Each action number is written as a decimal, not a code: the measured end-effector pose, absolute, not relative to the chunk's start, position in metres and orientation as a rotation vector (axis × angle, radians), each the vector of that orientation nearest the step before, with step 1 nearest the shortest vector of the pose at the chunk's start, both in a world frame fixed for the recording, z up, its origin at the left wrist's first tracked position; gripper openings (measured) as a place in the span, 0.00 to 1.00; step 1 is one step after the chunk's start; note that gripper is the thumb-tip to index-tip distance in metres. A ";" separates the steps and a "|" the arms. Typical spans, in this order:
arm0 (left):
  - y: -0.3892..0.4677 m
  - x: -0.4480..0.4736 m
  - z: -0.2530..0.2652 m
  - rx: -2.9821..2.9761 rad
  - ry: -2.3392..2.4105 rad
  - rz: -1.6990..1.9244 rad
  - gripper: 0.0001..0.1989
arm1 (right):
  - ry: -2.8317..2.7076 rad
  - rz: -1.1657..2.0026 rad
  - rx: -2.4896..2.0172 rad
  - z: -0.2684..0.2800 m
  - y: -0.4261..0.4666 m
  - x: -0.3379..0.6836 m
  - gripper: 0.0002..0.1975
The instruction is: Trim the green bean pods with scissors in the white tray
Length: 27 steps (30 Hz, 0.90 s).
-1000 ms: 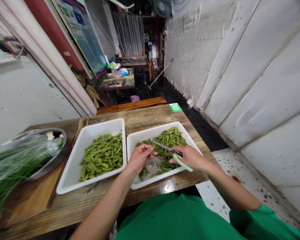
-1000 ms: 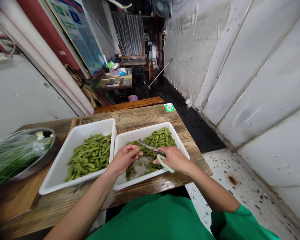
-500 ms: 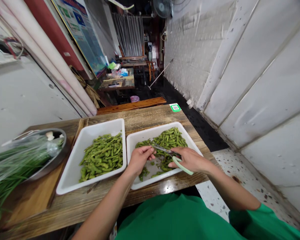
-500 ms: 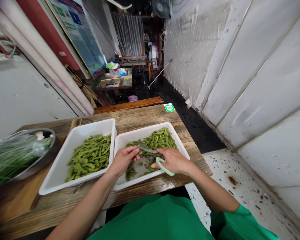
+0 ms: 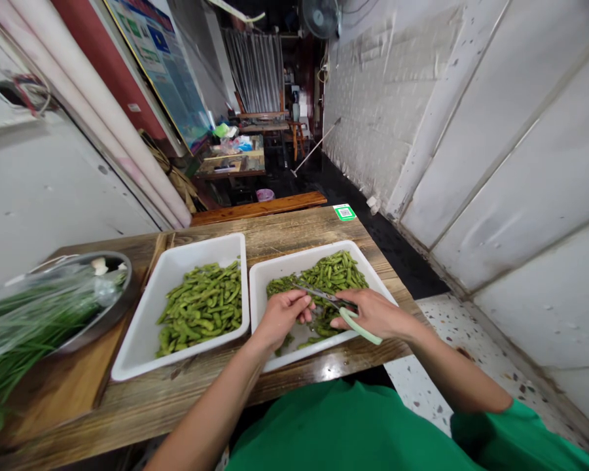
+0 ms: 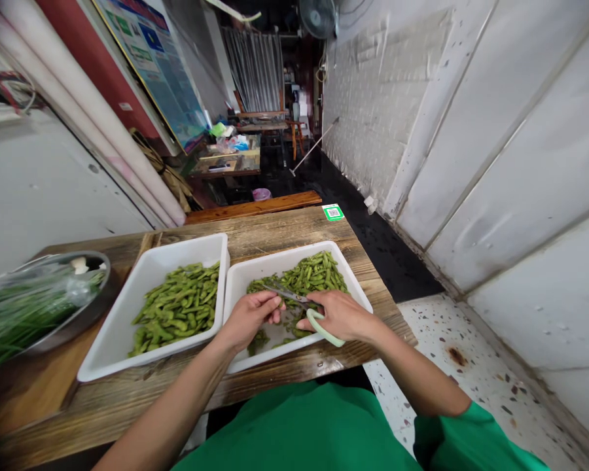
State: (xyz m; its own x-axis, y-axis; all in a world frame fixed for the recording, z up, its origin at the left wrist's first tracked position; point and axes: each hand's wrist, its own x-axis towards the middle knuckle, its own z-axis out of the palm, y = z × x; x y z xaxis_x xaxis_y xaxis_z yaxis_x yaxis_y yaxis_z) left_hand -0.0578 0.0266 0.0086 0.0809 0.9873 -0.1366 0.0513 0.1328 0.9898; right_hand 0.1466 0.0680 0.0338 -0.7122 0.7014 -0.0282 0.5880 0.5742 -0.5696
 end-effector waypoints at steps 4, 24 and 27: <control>0.025 -0.059 0.004 1.152 1.241 0.986 0.14 | -2.623 0.871 -1.091 0.033 0.068 0.148 0.22; 0.046 -0.130 0.029 2.386 2.137 0.358 0.15 | -2.460 0.757 -1.351 0.007 0.078 0.151 0.26; 0.067 -0.112 0.011 2.371 1.987 -0.039 0.16 | -2.440 0.766 -1.329 0.010 0.075 0.153 0.25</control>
